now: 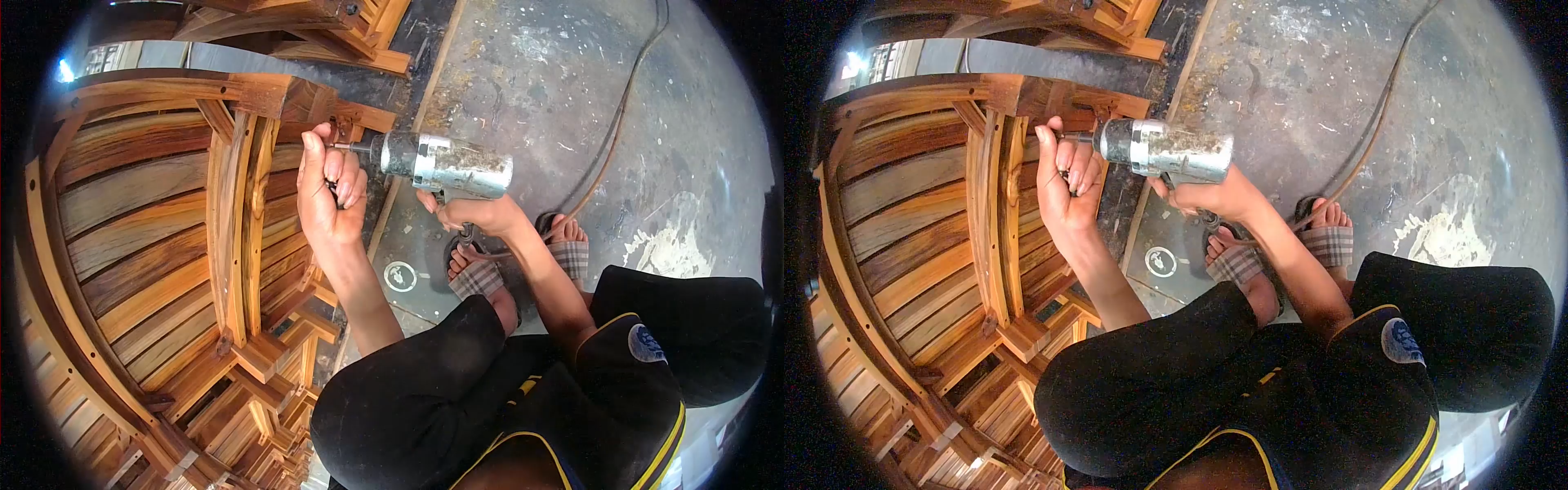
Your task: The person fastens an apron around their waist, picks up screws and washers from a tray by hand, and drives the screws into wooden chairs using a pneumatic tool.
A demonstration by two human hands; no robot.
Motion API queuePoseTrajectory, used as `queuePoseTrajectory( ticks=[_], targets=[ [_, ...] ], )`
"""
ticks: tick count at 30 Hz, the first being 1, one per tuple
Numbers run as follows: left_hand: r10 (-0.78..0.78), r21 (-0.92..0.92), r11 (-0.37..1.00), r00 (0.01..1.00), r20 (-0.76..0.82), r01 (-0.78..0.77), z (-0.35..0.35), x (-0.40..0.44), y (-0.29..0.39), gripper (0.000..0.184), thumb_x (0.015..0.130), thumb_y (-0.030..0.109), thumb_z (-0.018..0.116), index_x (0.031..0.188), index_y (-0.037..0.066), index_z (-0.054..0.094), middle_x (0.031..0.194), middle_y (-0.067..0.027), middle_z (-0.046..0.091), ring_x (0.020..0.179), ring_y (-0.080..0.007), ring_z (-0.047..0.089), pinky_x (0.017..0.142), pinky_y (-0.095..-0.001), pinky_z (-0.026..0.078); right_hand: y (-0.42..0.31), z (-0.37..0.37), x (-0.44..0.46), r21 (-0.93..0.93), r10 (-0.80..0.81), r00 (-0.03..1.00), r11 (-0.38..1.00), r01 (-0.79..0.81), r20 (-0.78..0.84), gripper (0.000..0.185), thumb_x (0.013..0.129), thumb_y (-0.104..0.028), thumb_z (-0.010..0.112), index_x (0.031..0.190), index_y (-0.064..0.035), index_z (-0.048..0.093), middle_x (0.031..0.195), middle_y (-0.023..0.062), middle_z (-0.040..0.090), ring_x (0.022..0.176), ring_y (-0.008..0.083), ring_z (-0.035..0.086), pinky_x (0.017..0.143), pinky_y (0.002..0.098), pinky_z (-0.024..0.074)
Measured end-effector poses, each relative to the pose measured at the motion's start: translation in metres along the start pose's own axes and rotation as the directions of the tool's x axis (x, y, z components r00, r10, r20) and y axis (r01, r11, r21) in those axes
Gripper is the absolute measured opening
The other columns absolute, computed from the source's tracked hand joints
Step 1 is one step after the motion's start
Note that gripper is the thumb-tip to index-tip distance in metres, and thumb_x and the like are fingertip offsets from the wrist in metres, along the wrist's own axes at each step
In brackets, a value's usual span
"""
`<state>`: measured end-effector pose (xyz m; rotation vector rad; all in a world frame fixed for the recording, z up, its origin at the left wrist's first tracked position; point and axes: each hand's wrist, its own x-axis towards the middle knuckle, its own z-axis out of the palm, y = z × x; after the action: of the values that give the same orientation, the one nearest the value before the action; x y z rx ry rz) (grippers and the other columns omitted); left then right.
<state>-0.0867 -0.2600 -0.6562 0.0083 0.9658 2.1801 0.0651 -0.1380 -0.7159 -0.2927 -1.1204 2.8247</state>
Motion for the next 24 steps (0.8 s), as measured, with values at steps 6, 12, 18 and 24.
queuePoseTrajectory(
  ticks=[6, 12, 18, 24],
  targets=[
    [0.040, 0.188, 0.982, 0.997, -0.071, -0.026, 0.006, 0.011, -0.009, 0.036, 0.098, 0.033, 0.047, 0.118, 0.003, 0.054, 0.059, 0.0022, 0.039, 0.042, -0.0066, 0.033, 0.036, -0.0194, 0.027, 0.004, -0.001, 0.003, -0.074, -0.064, 0.993, 0.996, 0.058, -0.095, 0.028, 0.064, -0.001, 0.054, 0.092, 0.0005, 0.056, 0.074, 0.0043, 0.053, 0.052, 0.0094, 0.046, 0.046, 0.0241, 0.0374],
    [-0.052, -0.108, 0.993, 0.998, 0.041, 0.056, 0.002, 0.020, -0.014, 0.035, 0.099, 0.024, 0.045, 0.124, 0.000, 0.049, 0.059, 0.0028, 0.037, 0.044, -0.0068, 0.033, 0.035, -0.0203, 0.027, 0.000, -0.002, 0.003, -0.108, -0.072, 0.988, 0.993, 0.057, -0.140, 0.031, 0.065, 0.001, 0.052, 0.096, 0.0012, 0.055, 0.078, 0.0058, 0.055, 0.050, 0.0099, 0.046, 0.047, 0.0248, 0.0392],
    [-0.087, -0.366, 0.925, 0.995, 0.046, 0.098, 0.000, 0.030, -0.021, 0.030, 0.096, 0.017, 0.047, 0.120, 0.000, 0.050, 0.063, 0.0029, 0.040, 0.046, -0.0070, 0.034, 0.035, -0.0207, 0.027, 0.003, -0.002, 0.006, -0.109, -0.109, 0.983, 0.990, 0.093, -0.147, 0.036, 0.065, 0.005, 0.049, 0.101, 0.0020, 0.054, 0.079, 0.0067, 0.054, 0.050, 0.0092, 0.046, 0.047, 0.0248, 0.0394],
    [-0.090, -0.404, 0.908, 0.994, 0.062, 0.108, 0.001, 0.033, -0.024, 0.025, 0.094, 0.013, 0.048, 0.115, 0.001, 0.052, 0.065, 0.0025, 0.041, 0.048, -0.0070, 0.034, 0.037, -0.0211, 0.028, 0.002, 0.000, 0.010, -0.131, -0.120, 0.980, 0.986, 0.100, -0.159, 0.036, 0.066, 0.006, 0.049, 0.102, 0.0023, 0.053, 0.078, 0.0072, 0.054, 0.050, 0.0088, 0.045, 0.046, 0.0243, 0.0387]
  ],
)
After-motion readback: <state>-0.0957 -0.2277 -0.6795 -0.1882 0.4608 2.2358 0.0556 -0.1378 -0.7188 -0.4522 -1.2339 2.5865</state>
